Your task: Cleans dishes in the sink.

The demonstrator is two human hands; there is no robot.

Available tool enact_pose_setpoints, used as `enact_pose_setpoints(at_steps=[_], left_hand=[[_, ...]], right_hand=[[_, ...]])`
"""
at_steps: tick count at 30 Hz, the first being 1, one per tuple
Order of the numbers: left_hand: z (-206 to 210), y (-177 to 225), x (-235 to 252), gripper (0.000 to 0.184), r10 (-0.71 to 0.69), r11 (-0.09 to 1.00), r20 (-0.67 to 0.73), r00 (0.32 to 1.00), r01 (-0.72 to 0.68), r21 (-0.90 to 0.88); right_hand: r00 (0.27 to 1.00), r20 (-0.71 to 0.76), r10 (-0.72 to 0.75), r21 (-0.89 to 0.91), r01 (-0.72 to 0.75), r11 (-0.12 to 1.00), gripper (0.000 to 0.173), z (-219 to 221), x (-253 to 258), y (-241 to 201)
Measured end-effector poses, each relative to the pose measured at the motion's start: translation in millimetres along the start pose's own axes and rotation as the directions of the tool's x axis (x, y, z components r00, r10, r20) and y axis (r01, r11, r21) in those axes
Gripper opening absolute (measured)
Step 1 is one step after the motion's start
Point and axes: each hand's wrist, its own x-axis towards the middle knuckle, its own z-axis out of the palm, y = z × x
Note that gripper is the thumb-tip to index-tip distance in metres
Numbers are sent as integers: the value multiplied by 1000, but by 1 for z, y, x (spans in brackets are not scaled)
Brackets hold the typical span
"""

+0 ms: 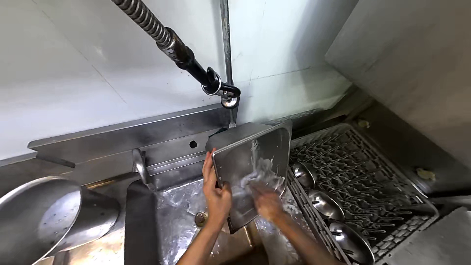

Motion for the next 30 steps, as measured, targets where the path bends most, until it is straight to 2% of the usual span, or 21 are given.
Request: enact_pose_setpoints(at_steps=[1, 3, 5, 7, 8, 10, 11, 12, 13, 15, 17, 18, 20, 21, 22, 24, 25, 26, 28, 30], left_hand=[[2, 2, 2, 51, 7, 1000, 12, 1000, -7, -1], [4, 5, 12, 51, 22, 1000, 42, 999, -23, 18], [-6, 7, 28, 55, -7, 999, 93, 996, 2, 49], [-17, 1, 43, 61, -66, 996, 149, 987, 57, 63], [-19, -1, 52, 61, -91, 996, 185, 979, 89, 21], [-33, -4, 68, 62, -108, 975, 391, 914, 175, -137], [-48, -11, 68, 73, -104, 948, 509, 855, 240, -209], [-63, -21, 57, 86, -108, 923, 551, 828, 290, -254], [-76, -32, 35, 99, -132, 902, 523, 842, 320, -289], [-87, -54, -18, 109, -146, 895, 410, 900, 297, -332], [-75, -63, -55, 107, -141, 916, 339, 930, 253, -313], [-67, -54, -60, 106, -162, 936, 295, 942, 242, -257], [-49, -30, -43, 77, -100, 982, 159, 982, 123, -141], [-48, -18, -32, 68, -35, 995, 132, 991, 47, -85], [-51, -10, -22, 61, 31, 999, 144, 989, -25, -40], [-59, -1, -12, 48, 140, 989, 208, 968, -148, 25], [-61, 1, -13, 46, 173, 981, 238, 956, -188, 40], [-62, 2, -15, 46, 190, 976, 247, 950, -210, 56], [-62, 5, -19, 46, 199, 972, 239, 950, -223, 79], [-55, 7, -24, 42, 192, 973, 215, 958, -214, 82]], right_hand=[[998, -56, -41, 43, 43, 998, 52, 8, -4, -20], [964, -145, -222, 84, 235, 968, 61, 20, -14, -43], [906, -218, -363, 40, 380, 924, 70, 21, -24, -23], [907, -177, -382, -45, 381, 924, 70, 9, -31, 17], [896, -224, -384, -116, 367, 923, 72, 6, -34, 31], [824, -383, -417, -223, 355, 908, 66, 11, -34, 37], [779, -477, -407, -221, 342, 913, 57, 20, -35, 29], [745, -561, -361, -173, 321, 931, 49, 30, -38, 15], [740, -614, -274, -78, 289, 954, 43, 35, -40, -5], [756, -652, -55, 164, 211, 964, 36, 33, -38, -57], [679, -731, 66, 265, 194, 944, 32, 43, -31, -111], [662, -739, 120, 336, 209, 918, 30, 50, -33, -138], [613, -772, 170, 415, 283, 865, 30, 59, -27, -173], [618, -776, 125, 401, 330, 855, 35, 61, -26, -176], [649, -761, 19, 338, 371, 865, 41, 60, -26, -167], [773, -580, -255, 144, 406, 902, 51, 59, -30, -114], [833, -467, -299, 73, 373, 925, 51, 59, -27, -74], [882, -398, -251, 44, 291, 956, 49, 55, -20, -35], [982, -189, -4, 35, 11, 999, 55, 36, 2, 14], [979, -80, 188, 97, -180, 979, 69, 22, 31, -8]])
